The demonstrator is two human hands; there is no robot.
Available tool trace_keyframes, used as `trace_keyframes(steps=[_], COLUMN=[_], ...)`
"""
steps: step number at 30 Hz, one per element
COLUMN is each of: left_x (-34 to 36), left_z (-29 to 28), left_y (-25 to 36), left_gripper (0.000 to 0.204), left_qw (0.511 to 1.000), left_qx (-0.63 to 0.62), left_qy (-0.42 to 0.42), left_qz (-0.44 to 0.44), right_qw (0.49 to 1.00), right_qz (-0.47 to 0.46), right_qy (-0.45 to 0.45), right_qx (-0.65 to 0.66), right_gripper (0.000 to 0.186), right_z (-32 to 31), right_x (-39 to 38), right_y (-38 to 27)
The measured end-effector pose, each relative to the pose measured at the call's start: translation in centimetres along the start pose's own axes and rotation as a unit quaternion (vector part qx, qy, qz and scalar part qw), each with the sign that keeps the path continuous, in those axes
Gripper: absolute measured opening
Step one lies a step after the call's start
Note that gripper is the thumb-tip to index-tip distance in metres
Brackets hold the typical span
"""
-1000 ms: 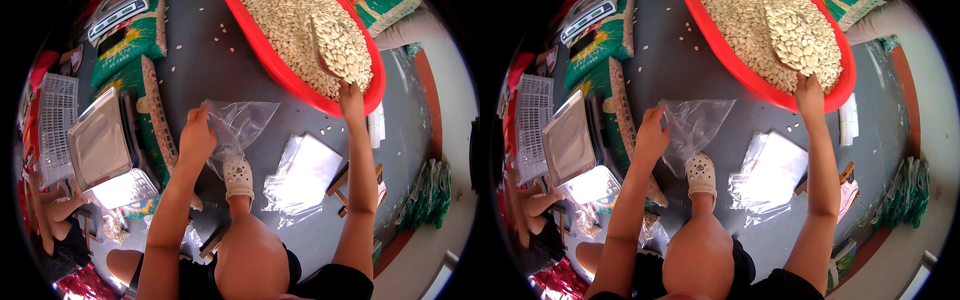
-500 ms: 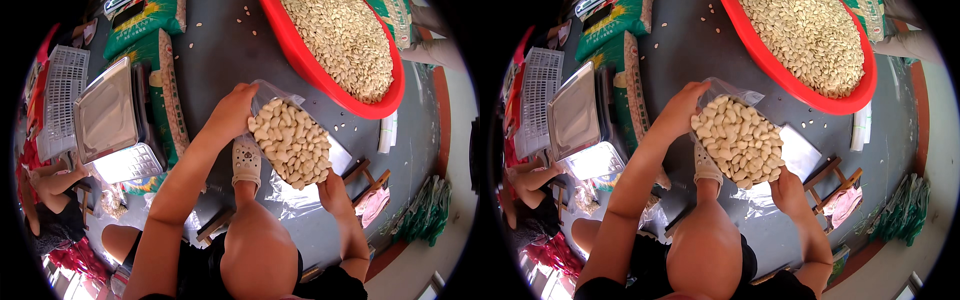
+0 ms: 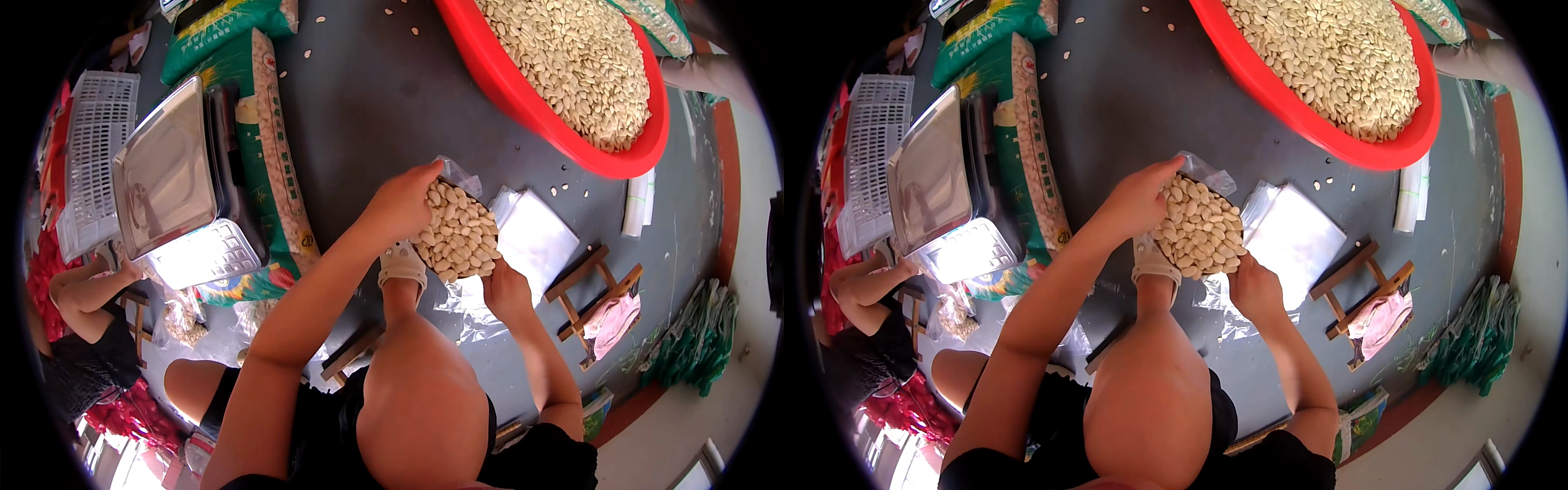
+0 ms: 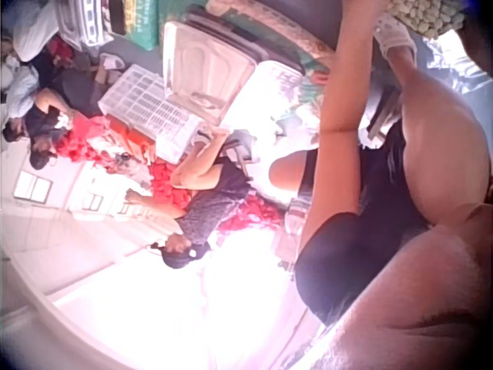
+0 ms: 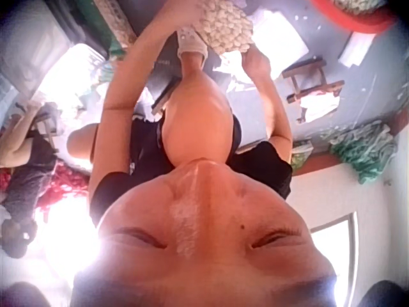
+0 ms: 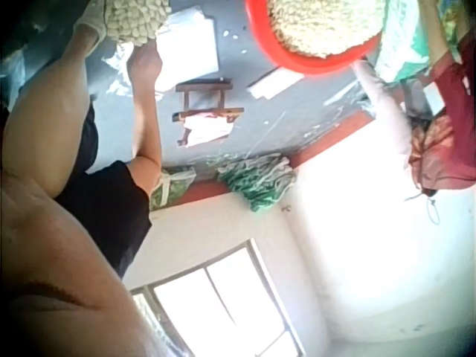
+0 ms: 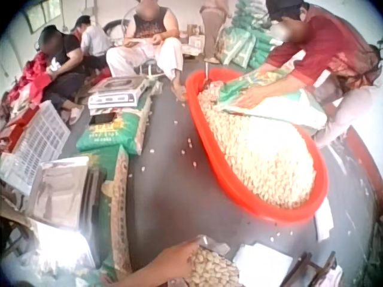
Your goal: The person scoops peanuts from a large red basin into clear plastic bags using a metal scoop. They place the filled bags on a digital scale to weigh them, then move the weighed bags aside. The process is repeated for multiple bags.
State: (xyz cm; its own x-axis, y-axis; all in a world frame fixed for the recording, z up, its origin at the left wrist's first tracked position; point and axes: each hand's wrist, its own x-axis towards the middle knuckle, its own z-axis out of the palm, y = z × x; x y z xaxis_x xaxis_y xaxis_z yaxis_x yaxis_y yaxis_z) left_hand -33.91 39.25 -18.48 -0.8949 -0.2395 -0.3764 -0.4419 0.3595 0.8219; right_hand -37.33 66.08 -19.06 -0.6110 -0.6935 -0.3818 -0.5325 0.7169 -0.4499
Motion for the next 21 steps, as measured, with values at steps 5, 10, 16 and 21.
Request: trace_keyframes(steps=[5, 10, 16, 21], left_x=[0.2, 1.1, 2.9, 3.4], left_z=[2.4, 2.9, -2.4, -3.7], left_y=[-0.3, -1.6, -3.9, -5.6], left_gripper=[0.061, 0.066, 0.067, 0.066], left_qw=[0.999, 0.990, 0.991, 0.992], left_qx=[-0.006, -0.131, -0.119, -0.081], left_qy=[-0.035, -0.031, 0.066, 0.096], left_qz=[0.018, 0.037, -0.004, 0.000], right_qw=[1.000, 0.987, 0.887, 0.968], right_qz=[0.011, -0.008, -0.045, 0.004], right_qy=[-0.005, -0.009, -0.251, -0.051], right_qx=[0.008, -0.158, -0.386, -0.247], right_gripper=[0.026, 0.021, 0.022, 0.020], right_z=[1.5, -1.9, -8.0, -15.7], right_x=[3.4, 10.1, 15.1, 8.7], right_y=[-1.5, -5.1, -12.0, -10.7])
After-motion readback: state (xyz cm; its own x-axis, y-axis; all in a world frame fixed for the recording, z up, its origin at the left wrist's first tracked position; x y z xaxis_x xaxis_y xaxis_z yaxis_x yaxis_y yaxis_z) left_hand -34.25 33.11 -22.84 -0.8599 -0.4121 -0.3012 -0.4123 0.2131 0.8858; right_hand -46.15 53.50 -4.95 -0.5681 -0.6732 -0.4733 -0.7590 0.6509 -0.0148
